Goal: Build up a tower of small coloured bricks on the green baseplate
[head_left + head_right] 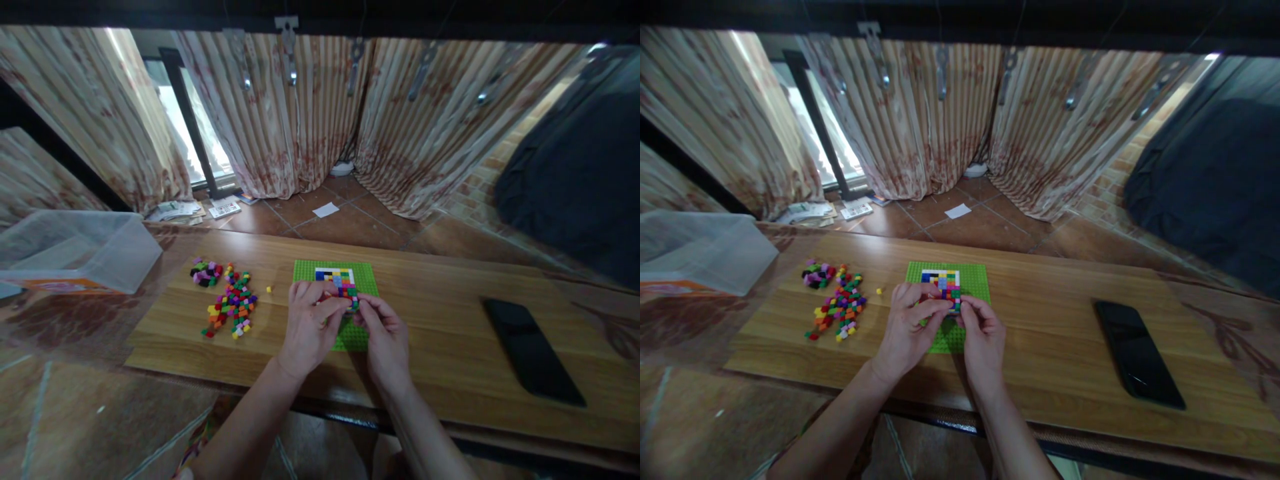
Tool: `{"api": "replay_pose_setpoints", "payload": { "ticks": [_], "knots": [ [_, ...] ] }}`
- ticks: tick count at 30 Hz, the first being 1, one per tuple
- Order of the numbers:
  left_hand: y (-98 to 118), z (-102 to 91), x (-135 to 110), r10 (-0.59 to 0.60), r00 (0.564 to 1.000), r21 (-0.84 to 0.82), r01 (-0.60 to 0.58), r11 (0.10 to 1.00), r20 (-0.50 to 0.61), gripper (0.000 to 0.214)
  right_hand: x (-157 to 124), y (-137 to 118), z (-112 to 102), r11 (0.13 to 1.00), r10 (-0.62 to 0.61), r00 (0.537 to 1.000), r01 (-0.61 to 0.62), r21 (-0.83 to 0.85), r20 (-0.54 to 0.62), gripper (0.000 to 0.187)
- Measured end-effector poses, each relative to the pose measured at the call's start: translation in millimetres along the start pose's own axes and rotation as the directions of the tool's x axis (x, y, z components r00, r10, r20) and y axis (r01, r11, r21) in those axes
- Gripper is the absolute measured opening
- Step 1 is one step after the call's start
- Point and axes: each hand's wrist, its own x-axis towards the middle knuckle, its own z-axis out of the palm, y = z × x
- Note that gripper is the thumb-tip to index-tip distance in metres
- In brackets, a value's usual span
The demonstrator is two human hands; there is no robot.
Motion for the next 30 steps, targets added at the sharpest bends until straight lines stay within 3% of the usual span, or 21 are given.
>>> {"api": "replay_pose_setpoints", "payload": {
  "ticks": [11,15,18,21,24,26,30],
  "knots": [
    [-2,-5.3,0,0.027,0.999,0.0,-0.027,1.0,0.02,0.023,1,0,1,0.999,0.028,1.0,-0.028,0.018,-0.001,0.027],
    [-2,-11.3,1,-0.026,1.0,-0.069,0.026,0.997,-0.004,0.029,6,0,-3,0.997,-0.005,0.999,0.002,-0.082,-0.032,0.029],
    [-6,-15.9,1,-0.136,0.987,-0.137,0.124,0.983,-0.084,0.031,14,1,-14,0.968,-0.117,0.989,0.093,-0.233,-0.09,0.028],
    [-18,-15.0,0,-0.276,0.948,-0.21,0.241,0.948,-0.16,0.033,22,3,-25,0.884,-0.217,0.975,0.18,-0.431,-0.039,0.027],
    [-31,-7.7,-1,-0.429,0.893,-0.323,0.37,0.871,-0.135,0.032,25,4,-31,0.735,-0.235,0.966,0.249,-0.63,0.108,0.028],
    [-35,-2.1,-2,-0.5,0.865,-0.419,0.441,0.794,-0.037,0.03,23,4,-32,0.621,-0.24,0.953,0.297,-0.726,0.185,0.028],
    [-33,5.1,-4,-0.504,0.842,-0.511,0.525,0.681,0.194,0.031,19,4,-31,0.45,-0.228,0.941,0.329,-0.83,0.25,0.028]
  ]
}}
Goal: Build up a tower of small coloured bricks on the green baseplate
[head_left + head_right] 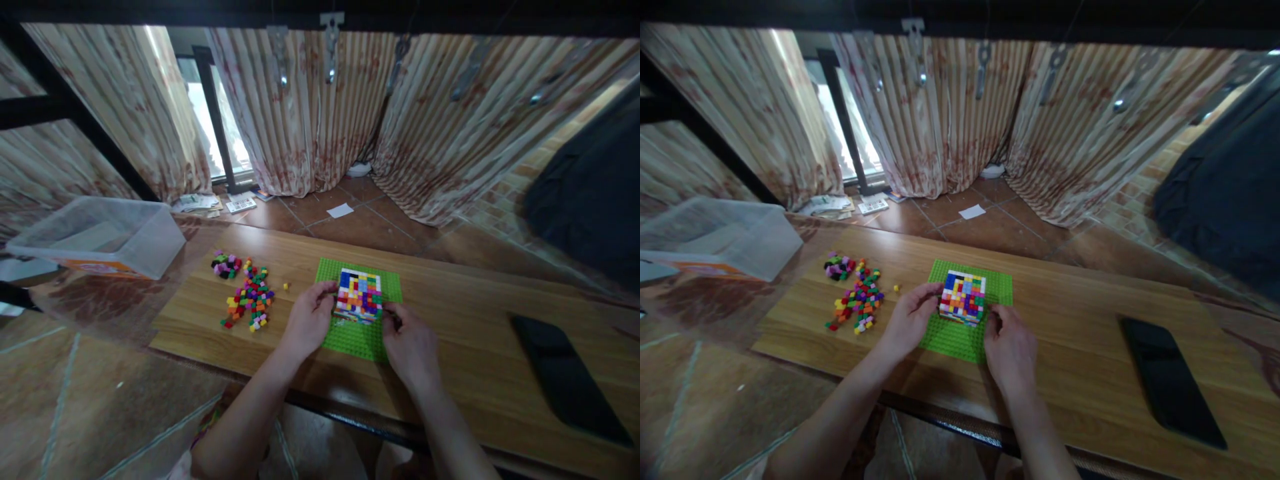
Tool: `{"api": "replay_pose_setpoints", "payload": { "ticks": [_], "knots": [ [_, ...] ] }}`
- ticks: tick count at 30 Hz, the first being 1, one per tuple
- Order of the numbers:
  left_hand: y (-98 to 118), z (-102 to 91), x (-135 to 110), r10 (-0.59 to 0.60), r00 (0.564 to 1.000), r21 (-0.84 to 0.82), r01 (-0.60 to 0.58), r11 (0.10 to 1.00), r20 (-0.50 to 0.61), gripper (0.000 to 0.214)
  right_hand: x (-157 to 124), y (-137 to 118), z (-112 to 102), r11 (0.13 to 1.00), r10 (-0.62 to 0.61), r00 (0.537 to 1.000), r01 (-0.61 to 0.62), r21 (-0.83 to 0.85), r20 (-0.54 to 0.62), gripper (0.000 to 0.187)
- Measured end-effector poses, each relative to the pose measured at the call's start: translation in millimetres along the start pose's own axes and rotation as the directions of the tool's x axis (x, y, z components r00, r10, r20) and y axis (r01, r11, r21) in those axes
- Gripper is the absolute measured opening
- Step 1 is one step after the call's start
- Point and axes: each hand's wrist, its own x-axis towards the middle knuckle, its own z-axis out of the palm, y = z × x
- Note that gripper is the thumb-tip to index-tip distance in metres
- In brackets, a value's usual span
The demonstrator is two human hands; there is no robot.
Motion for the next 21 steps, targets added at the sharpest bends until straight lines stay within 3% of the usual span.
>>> {"api": "replay_pose_setpoints", "payload": {
  "ticks": [7,15,18,21],
  "knots": [
    [-5,3.0,-9,-0.004,1.0,0.148,0.003,0.989,0.006,0.032,0,10,2,0.99,-0.054,0.998,0.058,-0.127,0.033,0.028],
    [7,3.4,-18,-0.211,0.969,0.223,0.179,0.958,0.13,0.034,7,26,7,0.976,-0.1,0.992,0.111,-0.188,0.071,0.031],
    [14,-4.7,-15,-0.166,0.983,0.236,0.144,0.961,0.076,0.031,8,28,6,0.98,-0.092,0.993,0.103,-0.168,0.071,0.032],
    [18,-24.9,-7,-0.089,0.993,0.293,0.106,0.95,-0.072,0.03,7,26,6,0.981,-0.099,0.991,0.112,-0.157,0.09,0.031]
  ]
}}
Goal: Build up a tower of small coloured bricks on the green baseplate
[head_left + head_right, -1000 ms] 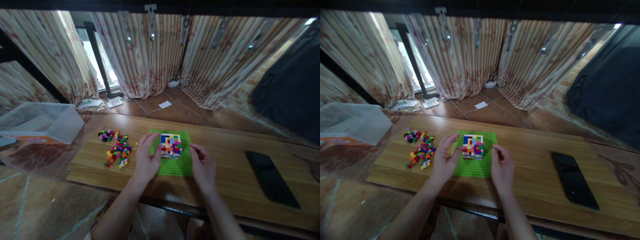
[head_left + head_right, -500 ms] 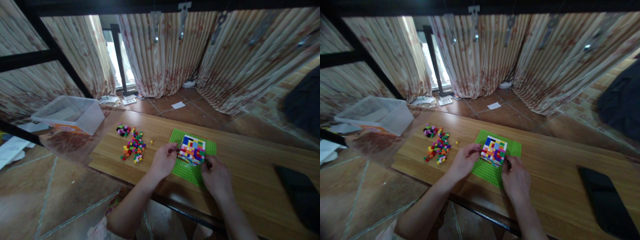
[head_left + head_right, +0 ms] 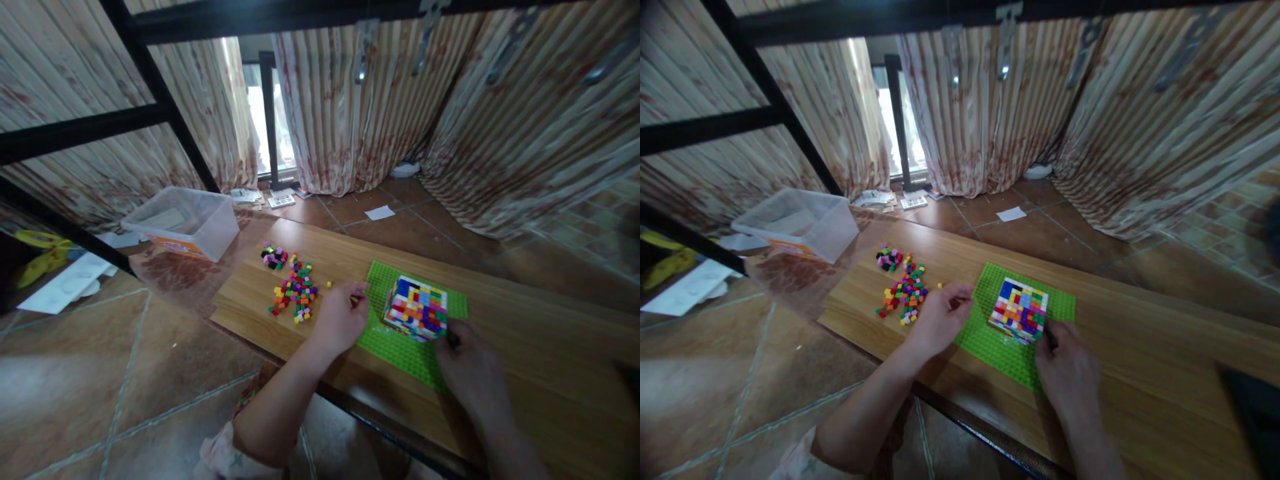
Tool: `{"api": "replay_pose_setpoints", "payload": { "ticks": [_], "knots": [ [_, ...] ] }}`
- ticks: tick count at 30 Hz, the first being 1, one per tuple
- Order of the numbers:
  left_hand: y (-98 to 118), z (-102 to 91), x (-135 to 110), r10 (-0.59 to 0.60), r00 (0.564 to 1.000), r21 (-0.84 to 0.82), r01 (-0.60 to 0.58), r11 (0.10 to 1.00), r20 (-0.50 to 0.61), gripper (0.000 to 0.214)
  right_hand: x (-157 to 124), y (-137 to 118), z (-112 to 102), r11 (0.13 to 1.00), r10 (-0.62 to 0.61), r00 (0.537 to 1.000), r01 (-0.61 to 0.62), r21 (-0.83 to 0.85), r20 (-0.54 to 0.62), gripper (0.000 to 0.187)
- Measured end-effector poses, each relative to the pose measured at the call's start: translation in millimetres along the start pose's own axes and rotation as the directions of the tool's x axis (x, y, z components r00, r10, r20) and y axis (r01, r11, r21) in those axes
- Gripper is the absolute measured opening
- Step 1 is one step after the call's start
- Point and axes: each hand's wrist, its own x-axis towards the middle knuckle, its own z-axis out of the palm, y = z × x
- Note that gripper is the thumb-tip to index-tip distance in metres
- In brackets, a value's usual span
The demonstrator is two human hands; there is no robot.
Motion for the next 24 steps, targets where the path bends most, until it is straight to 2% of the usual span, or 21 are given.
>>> {"api": "replay_pose_setpoints", "payload": {
  "ticks": [2,3,4,6,9,11,13,16,18,21,24],
  "knots": [
    [-5,-15.4,8,-0.017,0.991,0.065,0.026,0.998,-0.133,0.031,0,-1,0,1.0,0.001,1.0,-0.001,-0.004,0.008,0.03],
    [-8,-22.2,12,0.008,0.975,0.166,0.029,0.986,-0.221,0.032,0,-2,0,1.0,0.002,1.0,-0.002,-0.007,0.01,0.03],
    [-11,-27.7,15,0.043,0.964,0.269,0.03,0.963,-0.262,0.033,0,-2,-1,1.0,0.002,1.0,-0.002,-0.009,0.01,0.03],
    [-17,-34.4,20,0.108,0.967,0.417,-0.003,0.909,-0.23,0.035,0,-4,-1,1.0,-0.007,1.0,0.007,-0.006,0.006,0.03],
    [-23,-36.4,22,0.136,0.982,0.583,-0.036,0.811,-0.128,0.028,1,-7,-3,1.0,-0.018,1.0,0.018,-0.001,-0.004,0.031],
    [-25,-36.3,23,0.134,0.987,0.657,-0.041,0.752,-0.092,0.023,1,-10,-4,1.0,-0.022,1.0,0.022,-0.006,-0.006,0.031],
    [-25,-36.5,24,0.14,0.987,0.677,-0.047,0.735,-0.083,0.021,1,-13,-4,1.0,-0.031,0.999,0.031,-0.004,-0.009,0.029],
    [-19,-35.4,23,0.19,0.98,0.583,-0.118,0.804,-0.064,0.019,1,-16,-4,1.0,-0.024,1.0,0.024,0.019,-0.016,0.027],
    [-9,-31.7,18,0.279,0.96,0.424,-0.25,0.87,-0.006,0.018,1,-19,-5,1.0,-0.005,1.0,0.005,0.02,-0.01,0.026],
    [11,-20.8,5,0.474,0.875,0.142,-0.483,0.864,0.096,0.016,1,-22,-6,1.0,0.022,1.0,-0.023,0.014,0.011,0.024],
    [25,-5.9,-8,0.597,0.795,0.01,-0.601,0.799,0.109,0.016,1,-26,-7,0.999,0.022,1.0,-0.022,0.024,0.009,0.022]
  ]
}}
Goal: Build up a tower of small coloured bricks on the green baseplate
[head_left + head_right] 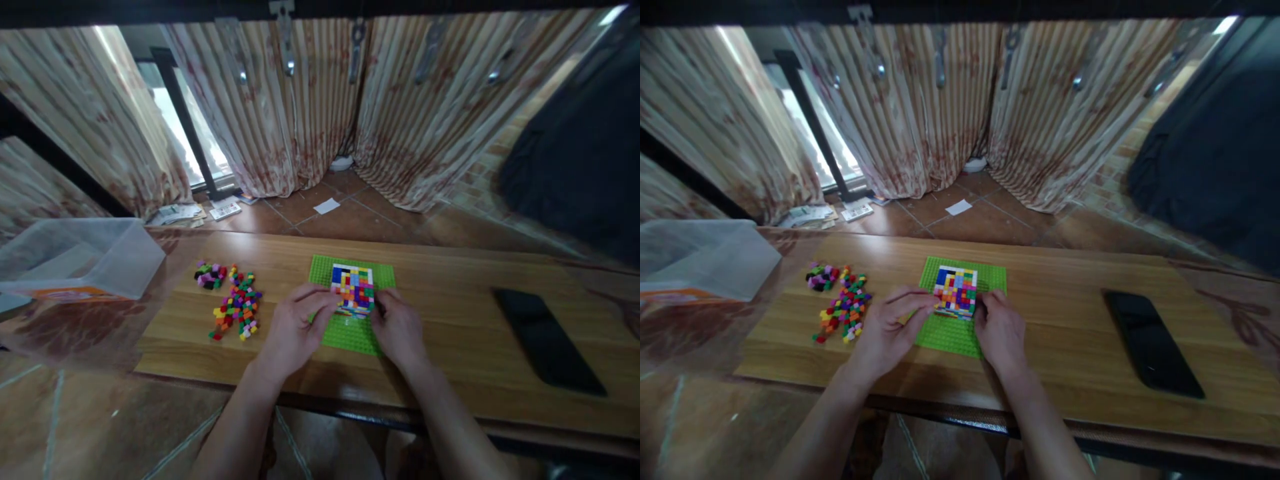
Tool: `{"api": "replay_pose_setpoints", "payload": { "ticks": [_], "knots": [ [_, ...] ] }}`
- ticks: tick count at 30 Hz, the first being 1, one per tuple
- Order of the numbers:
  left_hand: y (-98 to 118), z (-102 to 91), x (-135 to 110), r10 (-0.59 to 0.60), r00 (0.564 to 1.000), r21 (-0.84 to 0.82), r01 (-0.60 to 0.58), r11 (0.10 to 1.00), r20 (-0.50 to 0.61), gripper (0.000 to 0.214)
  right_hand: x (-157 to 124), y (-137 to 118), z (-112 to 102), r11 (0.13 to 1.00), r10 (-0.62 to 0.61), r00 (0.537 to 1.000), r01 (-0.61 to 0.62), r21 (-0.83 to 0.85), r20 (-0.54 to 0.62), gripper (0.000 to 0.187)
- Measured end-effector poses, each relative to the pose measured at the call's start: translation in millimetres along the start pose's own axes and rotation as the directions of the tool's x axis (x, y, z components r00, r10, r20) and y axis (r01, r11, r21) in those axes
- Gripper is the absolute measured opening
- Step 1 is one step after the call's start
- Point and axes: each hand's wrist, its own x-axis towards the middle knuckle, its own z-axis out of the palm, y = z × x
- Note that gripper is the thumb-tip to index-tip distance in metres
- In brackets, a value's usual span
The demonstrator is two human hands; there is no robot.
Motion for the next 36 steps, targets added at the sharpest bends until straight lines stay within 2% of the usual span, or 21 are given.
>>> {"api": "replay_pose_setpoints", "payload": {
  "ticks": [5,9,15,25,36],
  "knots": [
    [4,21.9,2,0.056,0.996,0.071,-0.051,0.996,-0.072,0.015,-1,-4,-2,1.0,-0.002,1.0,0.002,-0.006,-0.012,0.022],
    [-2,29.2,4,0.091,0.994,0.162,-0.081,0.983,-0.056,0.014,-1,-5,-2,1.0,0.005,1.0,-0.005,0.008,-0.009,0.022],
    [-3,33.8,5,0.101,0.994,0.215,-0.092,0.972,-0.032,0.013,0,-5,-3,1.0,0.007,1.0,-0.007,0.013,0.004,0.023],
    [-2,37.2,7,0.039,0.996,0.169,-0.024,0.985,-0.085,0.009,-1,-6,-3,1.0,0.015,1.0,-0.015,-0.01,0.008,0.024],
    [-2,35.8,7,0.142,0.989,0.205,-0.131,0.97,-0.038,0.012,-1,-4,0,1.0,0.007,1.0,-0.007,0.009,-0.01,0.025]
  ]
}}
